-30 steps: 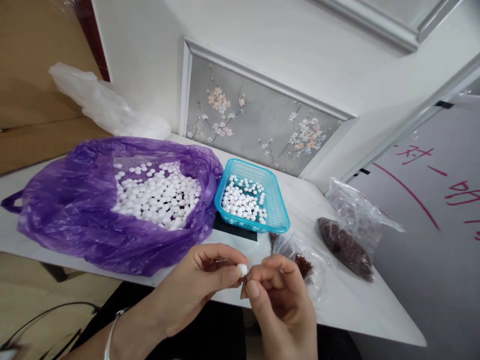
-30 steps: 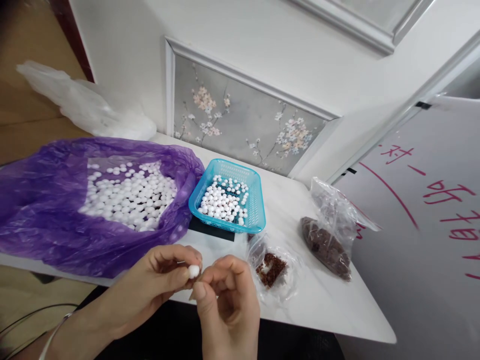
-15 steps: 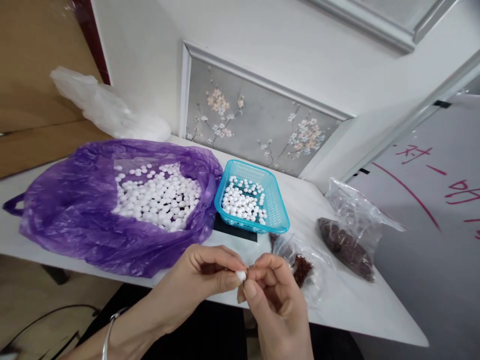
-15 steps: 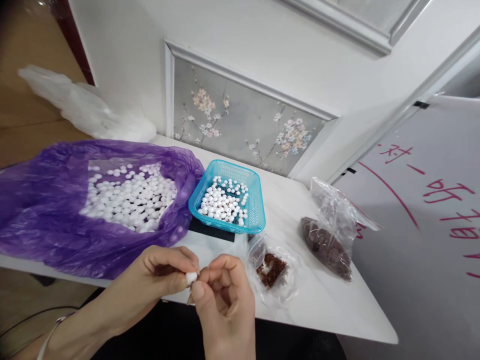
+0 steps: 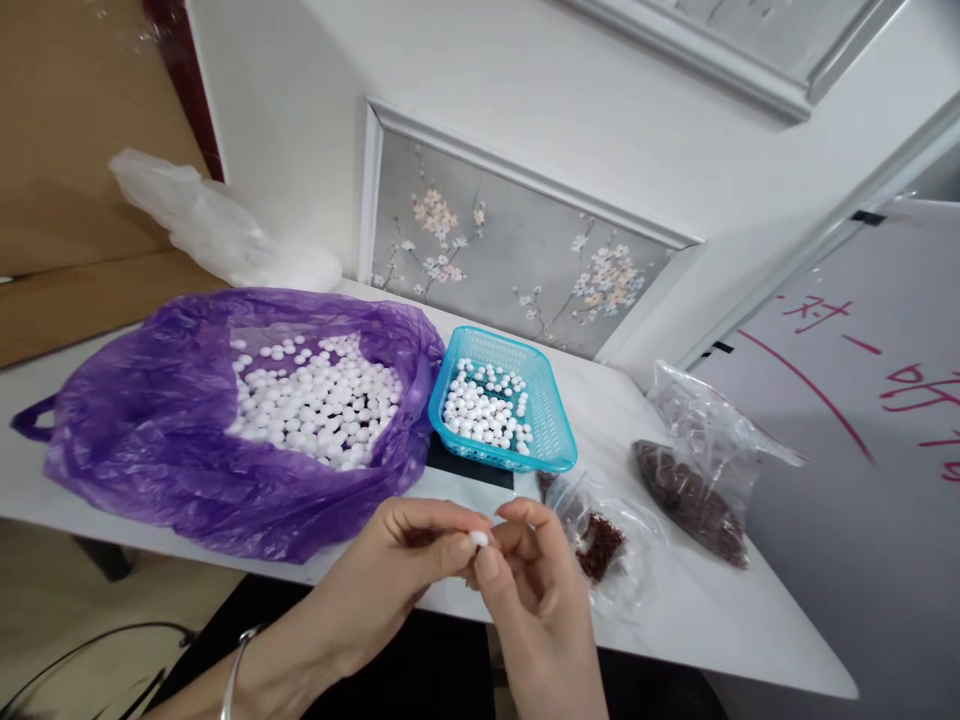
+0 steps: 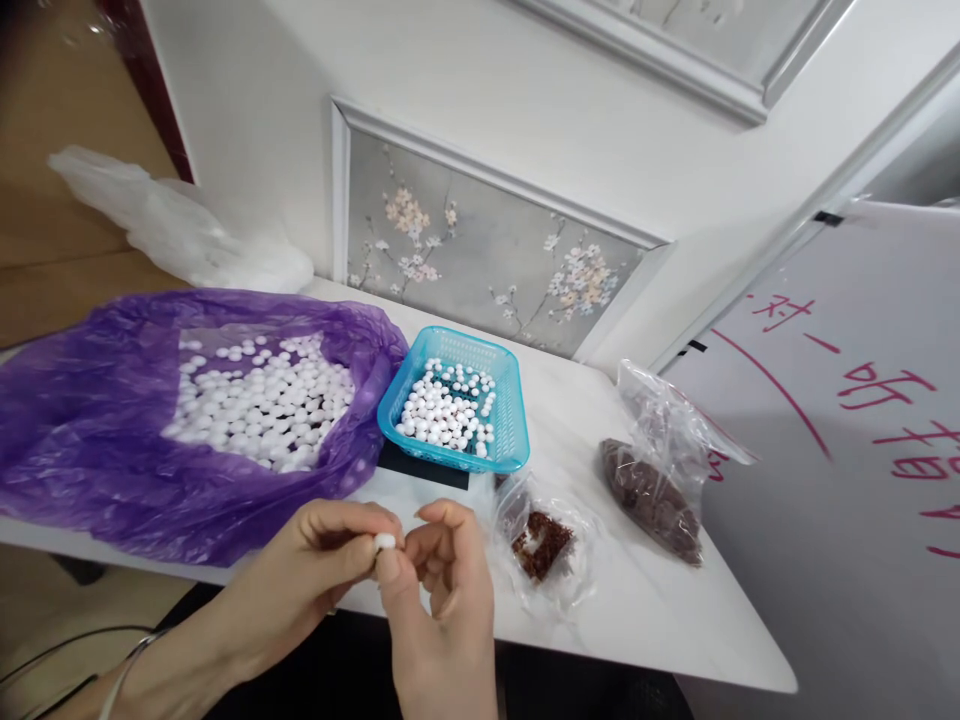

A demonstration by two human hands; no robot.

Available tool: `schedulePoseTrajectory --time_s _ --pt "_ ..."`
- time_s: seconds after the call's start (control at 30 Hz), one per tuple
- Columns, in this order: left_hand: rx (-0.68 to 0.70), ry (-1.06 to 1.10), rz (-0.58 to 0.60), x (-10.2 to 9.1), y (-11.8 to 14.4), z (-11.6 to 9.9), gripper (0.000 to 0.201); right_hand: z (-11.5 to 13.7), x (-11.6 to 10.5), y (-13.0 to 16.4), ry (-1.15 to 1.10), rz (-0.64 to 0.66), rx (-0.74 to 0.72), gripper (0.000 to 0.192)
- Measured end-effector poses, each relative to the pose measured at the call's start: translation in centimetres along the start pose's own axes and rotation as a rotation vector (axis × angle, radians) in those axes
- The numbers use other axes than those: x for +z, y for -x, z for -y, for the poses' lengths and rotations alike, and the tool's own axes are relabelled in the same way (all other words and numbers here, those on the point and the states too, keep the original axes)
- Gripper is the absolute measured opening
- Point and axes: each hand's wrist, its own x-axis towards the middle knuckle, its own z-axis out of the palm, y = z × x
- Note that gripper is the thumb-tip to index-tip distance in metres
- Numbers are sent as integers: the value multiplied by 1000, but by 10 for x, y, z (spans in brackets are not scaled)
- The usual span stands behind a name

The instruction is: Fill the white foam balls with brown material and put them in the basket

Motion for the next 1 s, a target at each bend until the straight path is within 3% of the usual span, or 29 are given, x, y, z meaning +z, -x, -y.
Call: schedulePoseTrajectory --time_s 0.1,0.23,0.5,0.67,0.87,1.0 --pt "-90 147 -39 1 0 1 10 2 -2 -3 -34 -13 -54 34" --pt "-97 174 -93 -2 0 -4 14 -2 -14 -5 57 -25 -119 29" --pt "-72 234 -45 -5 5 -6 16 -46 -28 -16 517 51 -214 25" --pt "-90 270 -51 -10 6 -11 18 -57 -26 -23 608 60 -332 21" --pt "22 159 -74 -10 7 -16 15 -57 -24 -18 646 79 -389 19" --pt "160 -11 -168 -4 -4 -32 15 -59 -20 -17 704 88 -406 20"
